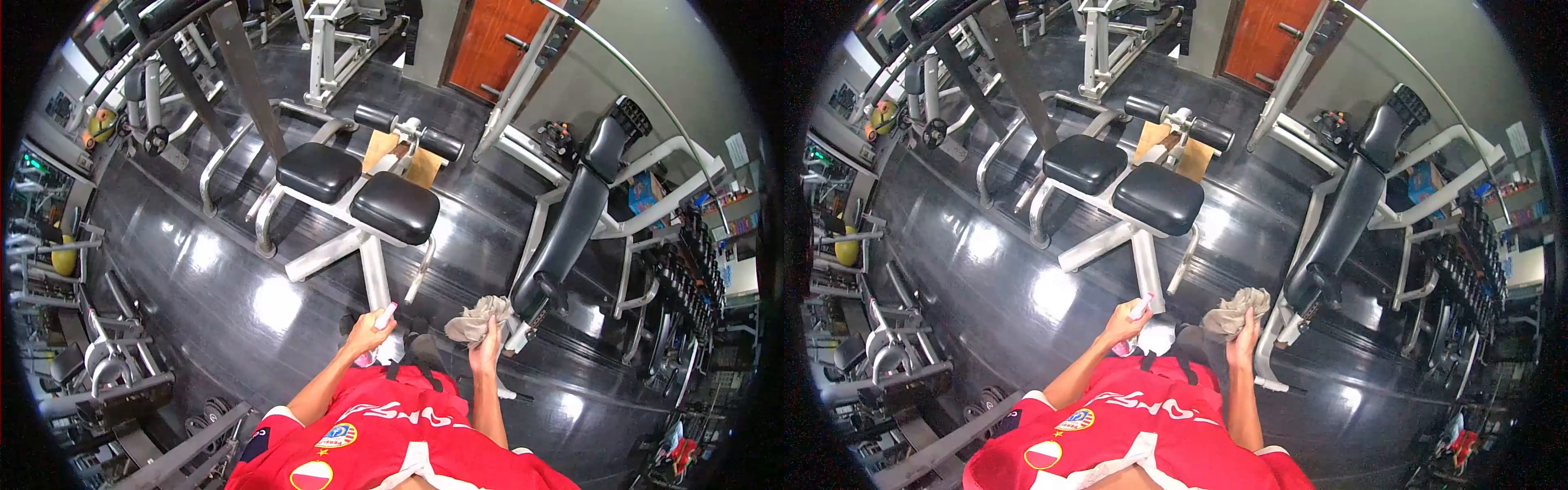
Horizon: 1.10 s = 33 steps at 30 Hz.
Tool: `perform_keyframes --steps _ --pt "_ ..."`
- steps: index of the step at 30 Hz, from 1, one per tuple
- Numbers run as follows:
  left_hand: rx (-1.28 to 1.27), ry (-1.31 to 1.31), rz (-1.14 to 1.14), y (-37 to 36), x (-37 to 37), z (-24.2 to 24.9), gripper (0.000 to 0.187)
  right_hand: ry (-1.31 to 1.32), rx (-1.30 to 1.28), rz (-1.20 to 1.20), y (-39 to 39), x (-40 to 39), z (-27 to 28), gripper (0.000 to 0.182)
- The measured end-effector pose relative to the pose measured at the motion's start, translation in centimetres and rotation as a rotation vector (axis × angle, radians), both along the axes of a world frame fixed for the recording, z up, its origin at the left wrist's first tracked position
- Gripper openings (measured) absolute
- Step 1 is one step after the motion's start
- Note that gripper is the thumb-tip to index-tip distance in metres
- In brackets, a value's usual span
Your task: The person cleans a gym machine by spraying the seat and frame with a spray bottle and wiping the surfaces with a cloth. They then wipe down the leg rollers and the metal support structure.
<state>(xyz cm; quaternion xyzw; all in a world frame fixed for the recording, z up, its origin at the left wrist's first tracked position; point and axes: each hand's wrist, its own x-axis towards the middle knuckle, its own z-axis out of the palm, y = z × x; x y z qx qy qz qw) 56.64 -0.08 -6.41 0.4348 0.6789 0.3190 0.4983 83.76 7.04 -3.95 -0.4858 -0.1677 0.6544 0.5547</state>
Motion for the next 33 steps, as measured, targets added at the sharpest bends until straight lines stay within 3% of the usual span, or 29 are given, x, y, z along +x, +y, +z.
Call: perform_keyframes --steps 3,8,13,18,21,24,29,30,32,33 --pt "-0.029 0.108 0.059 0.0 2.3 -3.1 0.022 -0.063 -0.041 -0.030 1.9 3.2 -1.5 0.038" --pt "-0.106 0.194 0.125 1.2 5.2 -1.9 0.024 -0.050 -0.044 -0.036 4.5 6.3 -2.8 0.038" --pt "-0.017 0.013 0.282 2.8 7.4 -0.8 0.024 -0.061 -0.052 0.000 5.7 7.3 -4.7 0.037" --pt "0.042 0.052 0.341 4.0 9.0 -1.6 0.020 -0.011 -0.015 0.118 7.0 7.3 -5.6 0.031" --pt "0.091 0.002 0.364 4.4 9.5 -1.8 0.018 -0.005 -0.148 0.220 8.8 6.3 -6.0 0.034" --pt "0.069 -0.118 0.382 3.9 10.0 -0.1 0.016 -0.212 -0.117 0.488 11.5 4.5 -9.9 0.046" --pt "0.114 -0.089 0.366 1.2 10.6 0.2 0.015 -0.800 0.142 0.837 18.0 -3.4 -14.9 0.044" --pt "0.103 -0.120 0.395 0.4 11.0 0.6 0.016 -1.061 0.335 0.823 19.5 -4.8 -18.9 0.040" --pt "0.073 -0.135 0.447 -1.1 11.5 1.0 0.014 -1.198 0.617 0.569 19.5 -8.3 -18.2 0.032" --pt "0.046 -0.134 0.464 -1.9 11.7 0.9 0.013 -1.188 0.609 0.582 18.5 -9.2 -17.8 0.032"
